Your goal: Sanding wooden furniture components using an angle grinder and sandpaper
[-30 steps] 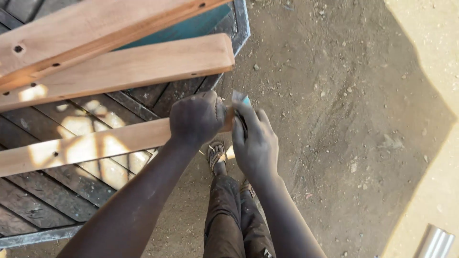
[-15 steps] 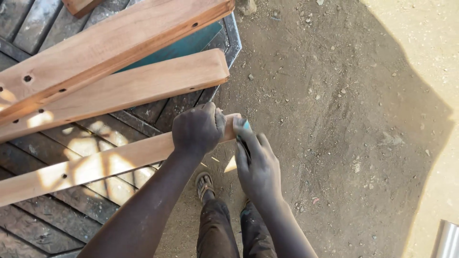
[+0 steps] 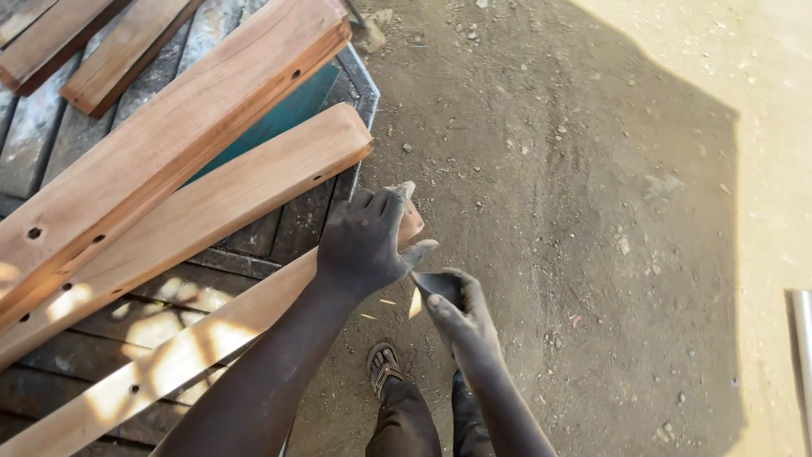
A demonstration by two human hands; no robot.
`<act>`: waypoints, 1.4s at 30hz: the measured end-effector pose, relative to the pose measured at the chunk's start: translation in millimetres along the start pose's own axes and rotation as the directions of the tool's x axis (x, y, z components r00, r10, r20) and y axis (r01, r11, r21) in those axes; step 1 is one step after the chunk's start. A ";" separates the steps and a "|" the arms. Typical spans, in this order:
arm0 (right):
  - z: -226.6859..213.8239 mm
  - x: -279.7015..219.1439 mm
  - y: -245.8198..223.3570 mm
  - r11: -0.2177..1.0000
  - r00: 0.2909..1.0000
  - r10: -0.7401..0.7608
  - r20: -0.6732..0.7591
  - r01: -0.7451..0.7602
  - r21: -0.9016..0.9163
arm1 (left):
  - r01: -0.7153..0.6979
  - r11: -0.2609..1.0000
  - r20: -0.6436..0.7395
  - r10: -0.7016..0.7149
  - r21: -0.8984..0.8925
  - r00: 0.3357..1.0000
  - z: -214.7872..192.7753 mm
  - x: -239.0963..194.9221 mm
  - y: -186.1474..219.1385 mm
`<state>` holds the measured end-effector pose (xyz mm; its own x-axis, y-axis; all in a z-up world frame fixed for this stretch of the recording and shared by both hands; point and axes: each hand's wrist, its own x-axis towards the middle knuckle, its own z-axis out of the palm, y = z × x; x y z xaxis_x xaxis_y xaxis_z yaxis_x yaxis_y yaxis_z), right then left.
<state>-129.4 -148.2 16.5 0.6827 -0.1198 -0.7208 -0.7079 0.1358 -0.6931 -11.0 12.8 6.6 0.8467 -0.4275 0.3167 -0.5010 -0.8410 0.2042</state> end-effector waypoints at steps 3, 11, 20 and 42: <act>12.0 6.9 57.0 0.951 1.000 -0.007 -0.028 0.016 0.308 | 0.004 1.000 0.034 -0.003 -0.011 0.999 8.7 -3.0 -3.4; 35.8 -13.5 103.0 0.847 0.999 0.052 -0.012 -0.038 0.531 | 0.103 0.994 0.034 -0.104 0.032 0.994 11.0 -11.5 -9.4; 53.9 65.7 57.8 0.750 0.913 -0.327 -0.245 0.408 0.520 | 0.279 0.960 0.328 -0.252 -0.037 0.911 -4.7 -3.4 -14.2; 76.9 45.8 1.8 0.840 0.893 -0.360 -0.272 0.437 0.322 | 0.294 0.956 0.307 -0.285 0.017 0.908 -3.0 -5.2 -11.6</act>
<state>-85.5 -77.8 -17.1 0.8150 -0.4230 -0.3960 -0.2381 0.3785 -0.8944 -10.1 25.8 5.4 0.9666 -0.2503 -0.0552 -0.2267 -0.9352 0.2722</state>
